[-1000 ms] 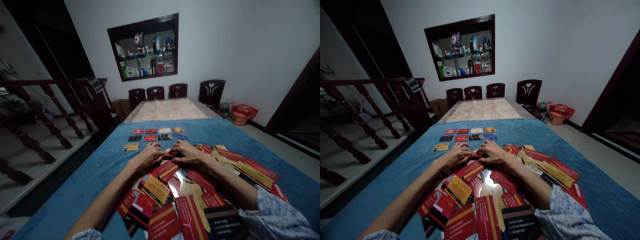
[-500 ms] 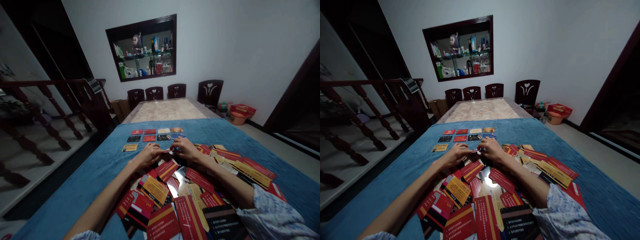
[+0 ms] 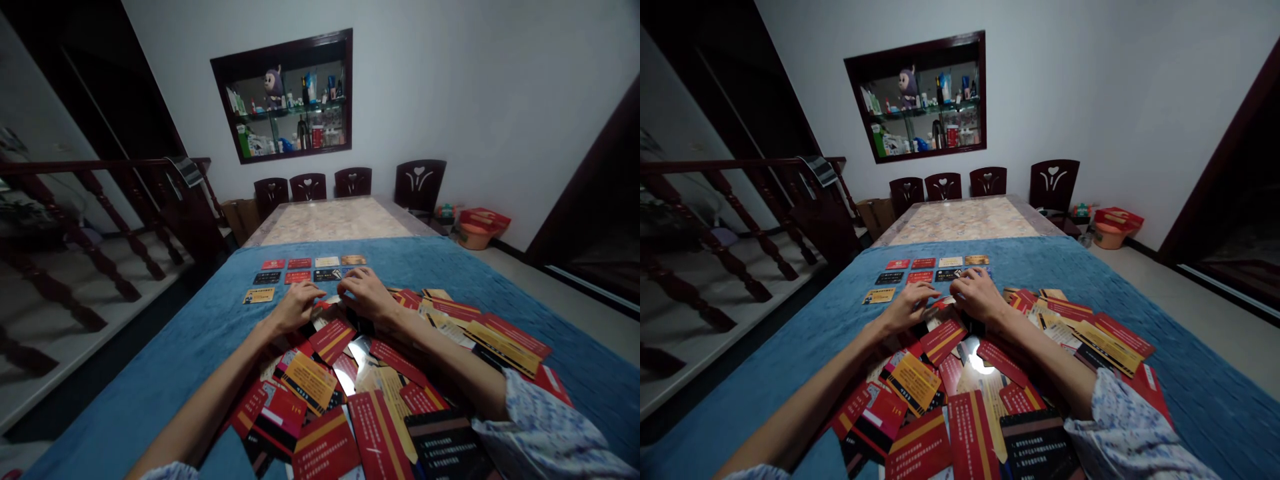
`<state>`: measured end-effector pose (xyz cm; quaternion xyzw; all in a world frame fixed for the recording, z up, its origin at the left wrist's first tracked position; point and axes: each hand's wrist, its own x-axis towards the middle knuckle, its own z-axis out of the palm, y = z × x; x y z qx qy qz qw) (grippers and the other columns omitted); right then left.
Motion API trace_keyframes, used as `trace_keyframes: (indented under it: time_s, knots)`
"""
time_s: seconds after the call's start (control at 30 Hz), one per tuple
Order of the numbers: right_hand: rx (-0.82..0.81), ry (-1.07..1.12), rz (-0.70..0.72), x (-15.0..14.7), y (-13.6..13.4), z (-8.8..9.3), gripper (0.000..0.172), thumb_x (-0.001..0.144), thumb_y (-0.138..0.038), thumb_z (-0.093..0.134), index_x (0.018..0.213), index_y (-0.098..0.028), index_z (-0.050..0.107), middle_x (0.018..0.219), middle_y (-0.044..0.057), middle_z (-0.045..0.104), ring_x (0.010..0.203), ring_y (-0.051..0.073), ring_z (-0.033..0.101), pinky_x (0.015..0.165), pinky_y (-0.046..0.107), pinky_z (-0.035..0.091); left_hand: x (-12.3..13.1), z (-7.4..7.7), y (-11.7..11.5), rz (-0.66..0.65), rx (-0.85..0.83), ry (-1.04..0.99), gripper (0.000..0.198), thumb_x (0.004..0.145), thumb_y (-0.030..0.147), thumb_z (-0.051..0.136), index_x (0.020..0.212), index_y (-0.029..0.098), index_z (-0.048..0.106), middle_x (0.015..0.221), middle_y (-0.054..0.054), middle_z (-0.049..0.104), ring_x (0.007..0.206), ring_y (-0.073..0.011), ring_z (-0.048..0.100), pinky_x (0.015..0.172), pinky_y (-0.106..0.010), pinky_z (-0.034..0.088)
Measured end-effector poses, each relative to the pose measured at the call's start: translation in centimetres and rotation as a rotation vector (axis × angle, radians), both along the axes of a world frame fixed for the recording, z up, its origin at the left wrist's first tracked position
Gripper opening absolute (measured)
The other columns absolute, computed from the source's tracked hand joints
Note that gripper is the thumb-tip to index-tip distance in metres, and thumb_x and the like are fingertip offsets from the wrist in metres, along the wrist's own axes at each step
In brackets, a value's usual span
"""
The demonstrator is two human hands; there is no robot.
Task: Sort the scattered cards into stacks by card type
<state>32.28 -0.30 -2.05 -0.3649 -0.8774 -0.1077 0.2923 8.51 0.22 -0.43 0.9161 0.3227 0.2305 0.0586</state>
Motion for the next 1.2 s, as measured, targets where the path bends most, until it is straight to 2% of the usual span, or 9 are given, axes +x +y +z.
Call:
trace_keyframes:
  time_s: [0.1,0.2,0.37,0.5,0.7,0.93,1.2]
  knots:
    - [0.038,-0.027,-0.033,-0.2,-0.3,0.3,0.016,0.094,-0.023,0.052,0.097,-0.023,0.068,0.092,0.006,0.072,0.102,0.024,0.051,0.093,0.042,0.029,0.2,0.2,-0.2,0.019,-0.008,-0.122,0.045,0.075,0.001,0.048,0.109,0.02,0.071,0.104,-0.006,0.071,0.103,-0.0198,0.062,0.096,-0.039,0.049]
    - [0.057,-0.032,-0.033,-0.3,-0.5,0.4,0.02,0.097,-0.028,0.051,0.1,-0.025,0.07,0.092,0.006,0.072,0.102,0.023,0.05,0.093,0.042,0.028,0.5,0.4,-0.6,0.036,-0.023,-0.17,0.039,0.077,0.006,0.053,0.108,0.021,0.071,0.103,-0.005,0.071,0.104,-0.0202,0.061,0.098,-0.039,0.049]
    - [0.059,-0.029,0.007,-0.5,-0.5,0.3,0.023,0.097,-0.03,0.05,0.101,-0.026,0.072,0.089,0.006,0.071,0.101,0.023,0.048,0.092,0.041,0.028,1.3,0.1,-1.2,0.032,-0.047,-0.143,0.017,0.088,0.019,0.058,0.099,0.02,0.07,0.099,-0.006,0.07,0.096,-0.0192,0.062,0.091,-0.036,0.049]
    - [0.048,-0.031,0.031,-0.6,-0.4,0.0,0.022,0.098,-0.03,0.05,0.101,-0.025,0.071,0.087,0.006,0.071,0.098,0.023,0.049,0.09,0.041,0.028,1.5,-0.5,-1.1,0.071,-0.037,-0.108,0.013,0.088,0.018,0.058,0.094,0.018,0.069,0.094,-0.005,0.07,0.09,-0.0182,0.062,0.087,-0.034,0.048]
    - [0.022,-0.047,-0.035,-0.2,-0.2,-0.4,0.02,0.094,-0.023,0.054,0.108,-0.023,0.068,0.098,0.008,0.072,0.101,0.025,0.05,0.089,0.04,0.029,0.6,-0.8,-0.2,0.111,-0.048,-0.123,0.013,0.084,0.015,0.058,0.091,0.018,0.069,0.091,-0.005,0.069,0.09,-0.0186,0.062,0.082,-0.031,0.05]
    - [-0.001,-0.098,-0.098,-0.2,-0.1,-0.7,0.026,0.089,-0.016,0.055,0.111,-0.023,0.065,0.1,0.008,0.072,0.098,0.025,0.05,0.087,0.039,0.03,-0.6,-1.4,0.7,0.19,-0.027,-0.115,0.034,0.077,0.006,0.055,0.107,0.02,0.064,0.098,-0.004,0.069,0.092,-0.0192,0.064,0.089,-0.035,0.049]
    - [-0.063,-0.131,-0.119,-0.8,-0.5,-1.1,0.036,0.088,-0.025,0.061,0.124,-0.022,0.06,0.106,0.011,0.071,0.101,0.027,0.051,0.085,0.039,0.031,-0.6,-1.5,0.7,0.182,-0.003,-0.07,0.026,0.082,0.009,0.053,0.103,0.021,0.062,0.1,-0.004,0.068,0.093,-0.0196,0.062,0.086,-0.033,0.049]
